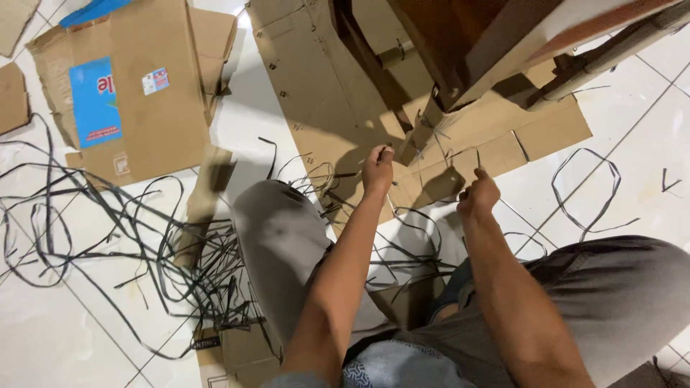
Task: Wrapping and tying plastic straps around a furniture leg covered in cardboard for protection
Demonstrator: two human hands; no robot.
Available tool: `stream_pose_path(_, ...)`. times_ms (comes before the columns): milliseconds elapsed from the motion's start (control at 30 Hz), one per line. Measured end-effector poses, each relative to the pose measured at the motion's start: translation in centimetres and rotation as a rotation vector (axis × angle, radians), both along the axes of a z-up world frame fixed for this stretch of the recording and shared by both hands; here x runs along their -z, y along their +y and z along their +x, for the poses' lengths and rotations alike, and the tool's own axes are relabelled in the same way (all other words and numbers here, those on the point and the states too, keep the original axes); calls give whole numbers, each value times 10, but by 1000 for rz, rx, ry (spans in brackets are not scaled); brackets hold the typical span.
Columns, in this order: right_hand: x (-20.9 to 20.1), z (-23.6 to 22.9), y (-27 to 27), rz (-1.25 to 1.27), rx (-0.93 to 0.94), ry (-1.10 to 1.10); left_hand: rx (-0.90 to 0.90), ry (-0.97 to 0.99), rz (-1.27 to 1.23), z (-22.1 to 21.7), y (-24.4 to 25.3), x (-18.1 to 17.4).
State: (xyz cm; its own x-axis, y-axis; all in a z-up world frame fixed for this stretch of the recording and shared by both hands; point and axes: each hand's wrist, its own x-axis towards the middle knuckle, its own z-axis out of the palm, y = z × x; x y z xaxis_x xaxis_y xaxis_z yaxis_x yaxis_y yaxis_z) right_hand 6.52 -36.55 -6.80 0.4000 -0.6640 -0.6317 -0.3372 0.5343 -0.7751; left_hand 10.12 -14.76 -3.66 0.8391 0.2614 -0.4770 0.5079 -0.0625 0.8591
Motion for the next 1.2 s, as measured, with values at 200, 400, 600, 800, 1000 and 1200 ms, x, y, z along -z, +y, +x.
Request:
stream_pose_path(200, -48, 54, 18, -88, -340, -14, 95, 140, -97, 48, -18, 62)
stream_pose_path(400, 41, 98, 2, -89, -570, -31, 192, 245, -240, 65, -13, 47)
stream_pose_path(600, -34, 88, 29, -732, -1334, -172, -218, -108, -1226, 72, -44, 138)
stream_pose_path(800, 7, 96, 10, -625, -1222, -114, -80, -95, -531, 93, -54, 231)
stream_pose_path(1000, 49, 100, -2, -490, -1077, -50, -105, -29, -562, 80, -29, 160)
stream_pose_path(1200, 91, 97, -13, -355, -929, 9, -260, 278, -7, 71, -18, 167)
